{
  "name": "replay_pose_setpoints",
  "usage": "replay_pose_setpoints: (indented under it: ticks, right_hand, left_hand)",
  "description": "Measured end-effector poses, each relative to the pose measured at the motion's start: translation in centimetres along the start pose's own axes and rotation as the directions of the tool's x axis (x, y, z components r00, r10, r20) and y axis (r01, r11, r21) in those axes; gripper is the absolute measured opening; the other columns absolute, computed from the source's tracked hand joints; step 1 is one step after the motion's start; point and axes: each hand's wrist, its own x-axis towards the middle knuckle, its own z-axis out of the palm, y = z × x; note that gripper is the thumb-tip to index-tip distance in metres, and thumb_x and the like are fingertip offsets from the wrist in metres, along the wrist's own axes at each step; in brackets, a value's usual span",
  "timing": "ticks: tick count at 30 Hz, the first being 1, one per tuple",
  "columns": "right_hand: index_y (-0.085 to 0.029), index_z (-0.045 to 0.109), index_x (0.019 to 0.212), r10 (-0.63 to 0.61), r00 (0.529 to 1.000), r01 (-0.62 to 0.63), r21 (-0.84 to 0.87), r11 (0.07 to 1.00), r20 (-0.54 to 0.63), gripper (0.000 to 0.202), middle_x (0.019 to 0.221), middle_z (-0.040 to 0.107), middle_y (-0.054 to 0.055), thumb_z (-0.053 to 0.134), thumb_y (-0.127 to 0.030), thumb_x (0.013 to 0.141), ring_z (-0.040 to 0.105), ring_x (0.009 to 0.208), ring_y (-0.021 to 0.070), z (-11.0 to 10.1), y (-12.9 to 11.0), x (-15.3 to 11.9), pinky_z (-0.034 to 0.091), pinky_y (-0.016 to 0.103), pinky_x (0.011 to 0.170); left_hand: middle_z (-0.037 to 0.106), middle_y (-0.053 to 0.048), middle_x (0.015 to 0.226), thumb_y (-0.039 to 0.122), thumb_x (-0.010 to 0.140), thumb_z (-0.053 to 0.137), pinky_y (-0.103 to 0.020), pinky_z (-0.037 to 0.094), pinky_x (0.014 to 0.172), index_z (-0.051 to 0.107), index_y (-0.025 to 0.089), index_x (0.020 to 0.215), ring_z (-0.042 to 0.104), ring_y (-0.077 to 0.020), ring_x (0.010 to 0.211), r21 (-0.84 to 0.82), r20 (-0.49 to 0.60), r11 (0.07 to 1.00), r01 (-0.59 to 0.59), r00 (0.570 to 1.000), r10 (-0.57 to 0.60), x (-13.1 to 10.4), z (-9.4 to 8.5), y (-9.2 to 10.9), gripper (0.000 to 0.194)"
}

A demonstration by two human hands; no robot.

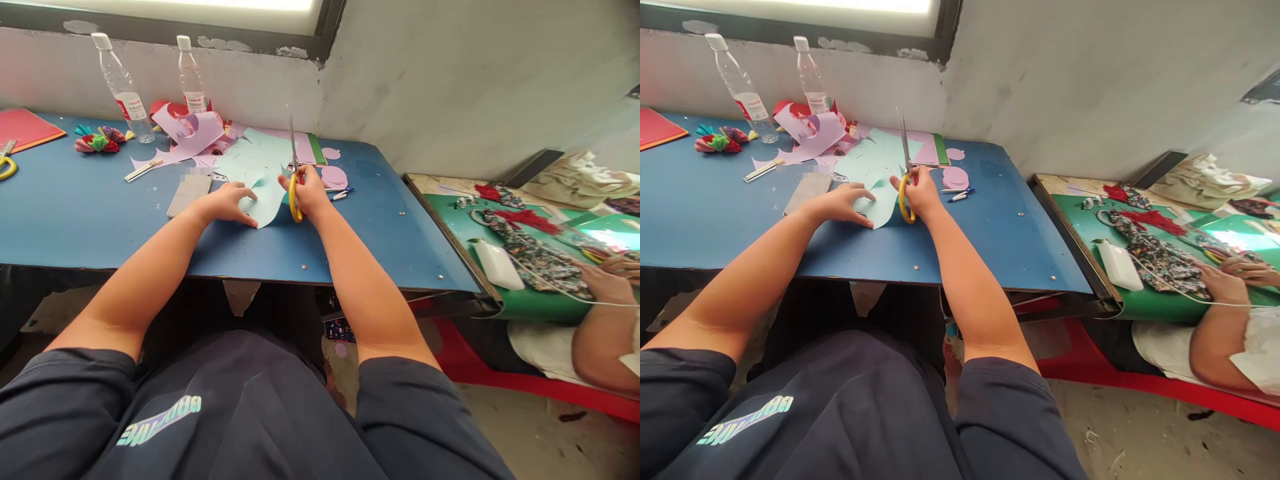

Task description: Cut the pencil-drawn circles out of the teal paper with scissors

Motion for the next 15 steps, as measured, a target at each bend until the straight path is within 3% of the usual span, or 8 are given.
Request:
replay_pose_setpoints:
  ticks: [3,6,10,13,15]
  right_hand:
    - [-0.029,0.056,0.112,-0.038,0.997,0.039,0.02,0.999,-0.061,0.056,0.117,0.067,0.003,0.103,-0.041,0.084,0.069,0.12,0.0276,0.8,0.3,0.2,0.061,0.049,0.119]
    - [-0.029,0.057,0.113,-0.038,0.993,0.041,0.024,0.999,-0.111,0.053,0.121,0.067,0.004,0.099,-0.031,0.081,0.069,0.124,0.0281,1.0,0.7,0.5,0.061,0.05,0.121]
    - [-0.029,0.061,0.125,-0.062,0.978,0.073,0.049,0.996,-0.198,0.05,0.13,0.067,0.007,0.092,-0.036,0.086,0.071,0.132,0.0308,-0.1,0.8,1.0,0.064,0.053,0.122]
    - [-0.03,0.063,0.136,-0.124,0.938,0.144,0.039,0.989,-0.323,0.046,0.137,0.065,0.009,0.084,-0.048,0.099,0.072,0.141,0.0344,-1.9,0.5,1.0,0.068,0.057,0.12]
    - [-0.034,0.064,0.144,-0.187,0.938,0.19,-0.02,0.982,-0.291,0.044,0.141,0.064,0.011,0.072,-0.061,0.11,0.072,0.146,0.0379,-3.1,0.1,0.7,0.072,0.061,0.115]
  left_hand:
    - [0.036,-0.02,0.201,0.107,0.057,0.087,-0.061,0.029,0.157,0.07,0.03,0.172,0.028,-0.0509,0.19,-0.006,0.01,1.0,-0.013,1.0,0.013,0.1,-0.1,-0.1,0.14]
    - [0.041,-0.017,0.199,0.102,0.06,0.089,-0.061,0.03,0.156,0.071,0.032,0.17,0.027,-0.05,0.189,-0.017,0.008,0.999,-0.033,0.999,0.033,0.0,-0.1,-0.2,0.132]
    - [0.054,-0.018,0.185,0.082,0.072,0.094,-0.06,0.034,0.154,0.072,0.031,0.167,0.038,-0.0492,0.183,-0.084,-0.155,0.995,-0.044,0.988,0.031,-0.2,0.0,-0.2,0.11]
    - [0.064,-0.017,0.171,0.073,0.084,0.092,-0.057,0.042,0.148,0.078,0.028,0.153,0.054,-0.0445,0.169,-0.195,-0.364,0.976,-0.097,0.931,0.02,-0.5,0.0,0.1,0.084]
    - [0.074,-0.017,0.154,0.072,0.092,0.089,-0.054,0.053,0.135,0.083,0.025,0.134,0.069,-0.0405,0.148,-0.341,-0.444,0.928,-0.152,0.896,-0.016,-0.7,0.1,0.4,0.064]
